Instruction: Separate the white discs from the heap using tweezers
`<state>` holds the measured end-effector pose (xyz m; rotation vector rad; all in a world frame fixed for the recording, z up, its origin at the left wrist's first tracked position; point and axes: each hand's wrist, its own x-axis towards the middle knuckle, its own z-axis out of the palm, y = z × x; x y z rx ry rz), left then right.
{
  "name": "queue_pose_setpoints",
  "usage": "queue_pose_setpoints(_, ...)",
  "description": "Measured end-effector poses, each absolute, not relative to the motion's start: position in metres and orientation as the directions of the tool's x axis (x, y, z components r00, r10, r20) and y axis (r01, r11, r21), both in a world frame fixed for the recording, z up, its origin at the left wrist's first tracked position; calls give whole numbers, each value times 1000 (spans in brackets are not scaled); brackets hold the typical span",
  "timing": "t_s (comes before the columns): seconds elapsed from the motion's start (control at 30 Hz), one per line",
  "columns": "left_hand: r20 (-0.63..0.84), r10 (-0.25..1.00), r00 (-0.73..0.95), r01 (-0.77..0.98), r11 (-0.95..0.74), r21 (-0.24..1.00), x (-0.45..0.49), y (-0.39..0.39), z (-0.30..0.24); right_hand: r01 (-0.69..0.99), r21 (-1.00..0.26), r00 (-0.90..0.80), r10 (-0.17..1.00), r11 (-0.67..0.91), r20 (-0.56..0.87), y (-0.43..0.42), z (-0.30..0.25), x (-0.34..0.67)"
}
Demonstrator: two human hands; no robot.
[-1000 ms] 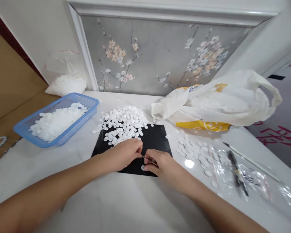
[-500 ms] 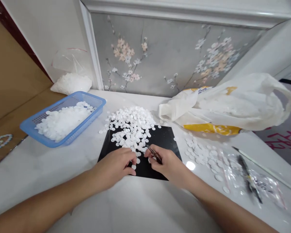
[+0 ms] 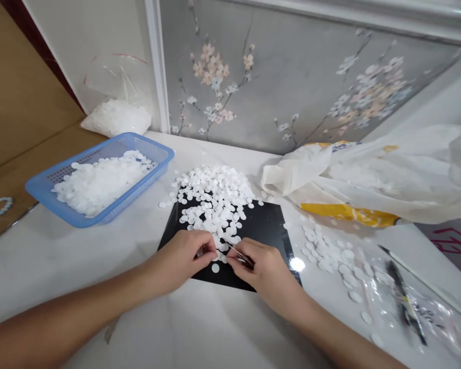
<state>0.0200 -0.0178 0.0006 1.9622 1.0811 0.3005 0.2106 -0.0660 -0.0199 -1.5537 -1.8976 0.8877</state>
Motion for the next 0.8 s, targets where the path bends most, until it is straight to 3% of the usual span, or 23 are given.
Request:
queue_pose_setpoints(0.13,-262,778,571,558,-134,819,17,-16,3,584,-802,-146,955,-128,-259,-64,-15,218)
queue_pose_setpoints(0.2,-273,772,574,541,-107,834,17,-16,4,583,-792,-128,942,-181,-310,-63,-13,221)
queue_pose_setpoints(0.6,-388,688,613,487,58,872,13,-11,1,582,-807,-148,964,-95,-220,-61,-15,230)
queue_pose_setpoints(0.8,-326,703,633,512,-63,857,10,-13,0,675,-735,-249,957,61,-150,-65,-12,222)
